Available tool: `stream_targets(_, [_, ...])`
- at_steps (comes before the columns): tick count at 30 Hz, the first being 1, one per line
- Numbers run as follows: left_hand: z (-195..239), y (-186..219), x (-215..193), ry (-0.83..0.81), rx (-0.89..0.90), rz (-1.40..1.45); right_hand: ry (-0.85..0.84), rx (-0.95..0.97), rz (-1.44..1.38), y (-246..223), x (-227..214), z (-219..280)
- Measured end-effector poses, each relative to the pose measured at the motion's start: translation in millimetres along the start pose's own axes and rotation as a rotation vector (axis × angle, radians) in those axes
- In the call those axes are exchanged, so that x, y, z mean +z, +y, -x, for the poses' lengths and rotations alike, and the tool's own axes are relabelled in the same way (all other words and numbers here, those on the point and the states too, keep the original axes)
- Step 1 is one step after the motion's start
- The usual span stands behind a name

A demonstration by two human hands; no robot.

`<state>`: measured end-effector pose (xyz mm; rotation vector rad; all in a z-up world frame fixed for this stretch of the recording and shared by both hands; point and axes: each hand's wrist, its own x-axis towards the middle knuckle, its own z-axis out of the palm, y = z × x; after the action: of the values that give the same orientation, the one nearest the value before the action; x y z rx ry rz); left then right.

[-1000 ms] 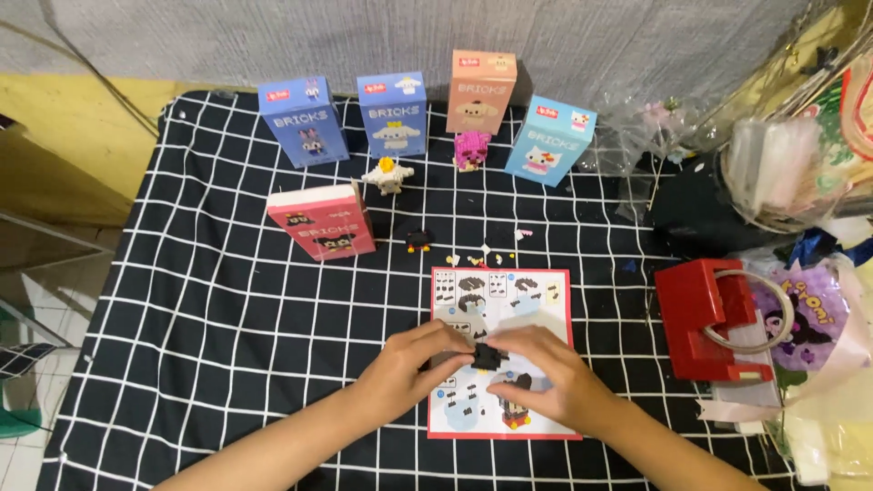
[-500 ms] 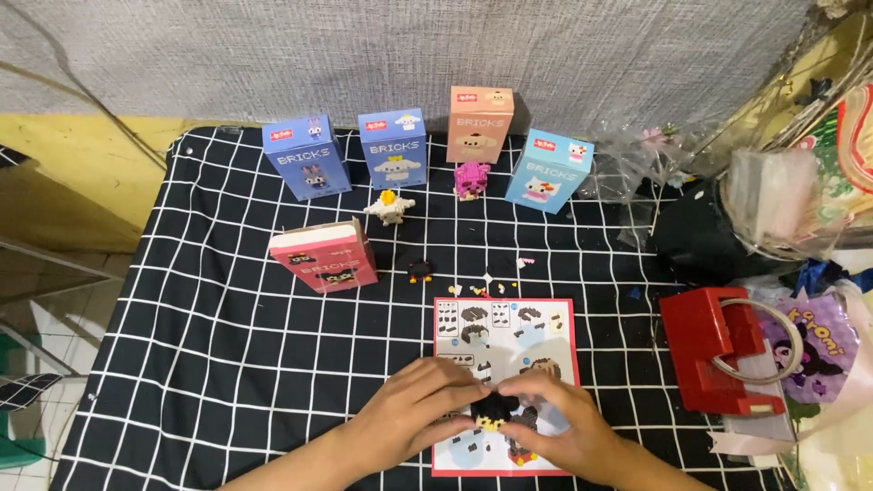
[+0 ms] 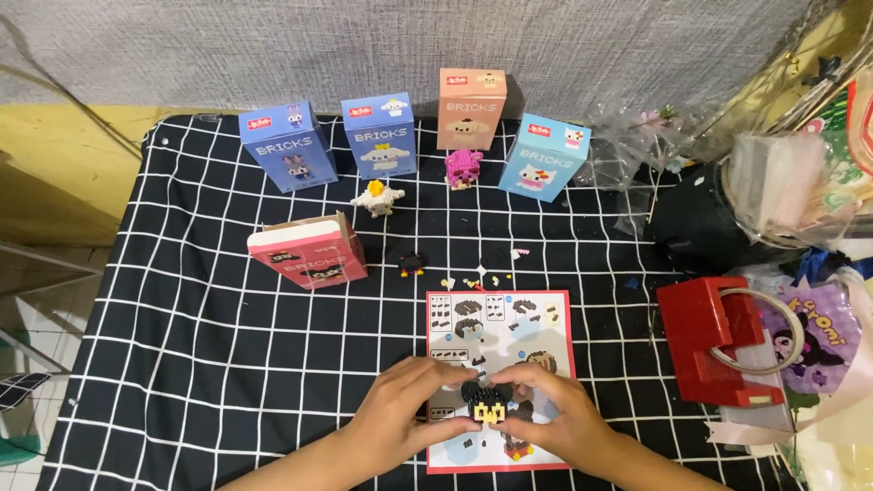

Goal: The person assembles a Mickey Mouse figure using small plastic bricks, following a printed instruction sheet. They pick up individual bricks and attach them to the growing structure, occasionally comparing the build to the instructions and the product box.

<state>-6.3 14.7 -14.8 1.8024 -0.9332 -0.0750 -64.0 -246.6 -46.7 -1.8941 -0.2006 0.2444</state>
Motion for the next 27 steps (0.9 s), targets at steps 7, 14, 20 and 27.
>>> stream_targets(7, [-0.3,0.3,-0.5,0.004,0.008,-0.015,0.002,-0.057,0.007,-5.2,0.1,-0.9])
stream_targets(14, [-0.3,-1.2,0.2,0.002,0.057,-0.043,0.023,-0.08,0.016,-1.5,1.5,0.0])
stream_targets(20, [-4.2,-2.3,1.9,0.021,0.057,-0.047,0.028,-0.092,0.011,-6.7,-1.2,-4.1])
stream_targets(27, [-6.2,-0.5,-0.1,0.097,0.01,-0.029,0.116,-0.074,-0.209,-13.0,-2.8,-6.6])
